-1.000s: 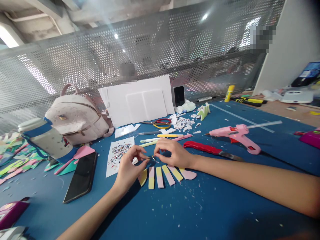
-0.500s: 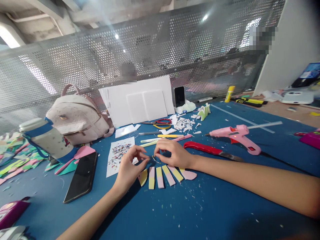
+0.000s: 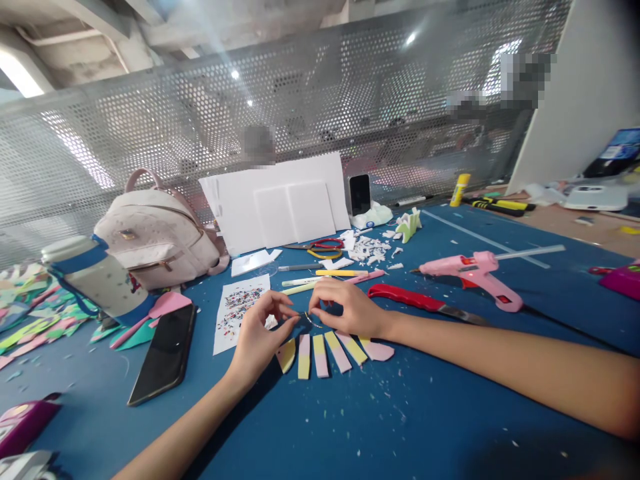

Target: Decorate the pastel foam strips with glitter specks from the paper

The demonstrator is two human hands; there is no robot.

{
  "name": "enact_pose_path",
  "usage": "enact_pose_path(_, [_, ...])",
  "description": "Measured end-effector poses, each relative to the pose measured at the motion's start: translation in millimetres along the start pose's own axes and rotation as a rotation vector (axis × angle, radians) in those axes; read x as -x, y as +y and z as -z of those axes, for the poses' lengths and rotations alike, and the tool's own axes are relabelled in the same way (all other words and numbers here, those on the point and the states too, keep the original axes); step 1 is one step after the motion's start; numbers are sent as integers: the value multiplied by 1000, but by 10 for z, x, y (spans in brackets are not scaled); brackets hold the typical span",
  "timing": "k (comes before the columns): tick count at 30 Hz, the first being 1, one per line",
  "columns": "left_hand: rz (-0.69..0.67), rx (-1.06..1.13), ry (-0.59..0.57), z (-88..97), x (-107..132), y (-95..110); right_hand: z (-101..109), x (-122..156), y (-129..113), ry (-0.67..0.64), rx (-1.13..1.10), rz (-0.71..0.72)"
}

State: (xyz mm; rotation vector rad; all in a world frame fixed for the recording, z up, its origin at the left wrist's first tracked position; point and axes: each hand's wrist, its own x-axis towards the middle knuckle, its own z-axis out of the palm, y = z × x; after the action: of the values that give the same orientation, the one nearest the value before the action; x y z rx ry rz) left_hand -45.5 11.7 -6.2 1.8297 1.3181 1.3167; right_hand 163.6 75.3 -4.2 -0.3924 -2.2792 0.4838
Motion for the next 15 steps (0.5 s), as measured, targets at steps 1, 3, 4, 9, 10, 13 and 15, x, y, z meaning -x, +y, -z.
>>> enact_pose_path(1, [-1, -1, -1, 0, 1, 0, -2, 0, 2, -2, 1, 0])
enact_pose_path(3, [-5, -1, -5, 2, 1, -2, -4, 1, 5, -7, 6, 0])
enact_pose_path(4, [-10, -4, -7, 2, 2, -3, -5, 1, 6, -9, 9, 1])
enact_pose_path(9, [-66, -70, -26, 4, 14, 20, -11, 4, 13, -17, 25, 20])
enact_pose_path(10, [-81, -88, -30, 3, 18, 33, -12, 5, 14, -19, 26, 26])
enact_pose_path(13, [-120, -131, -30, 0, 33, 73, -13, 6, 16, -23, 27, 41])
enact_pose_path(15, [-138, -148, -28, 0, 42, 89, -12, 5, 15, -25, 28, 45])
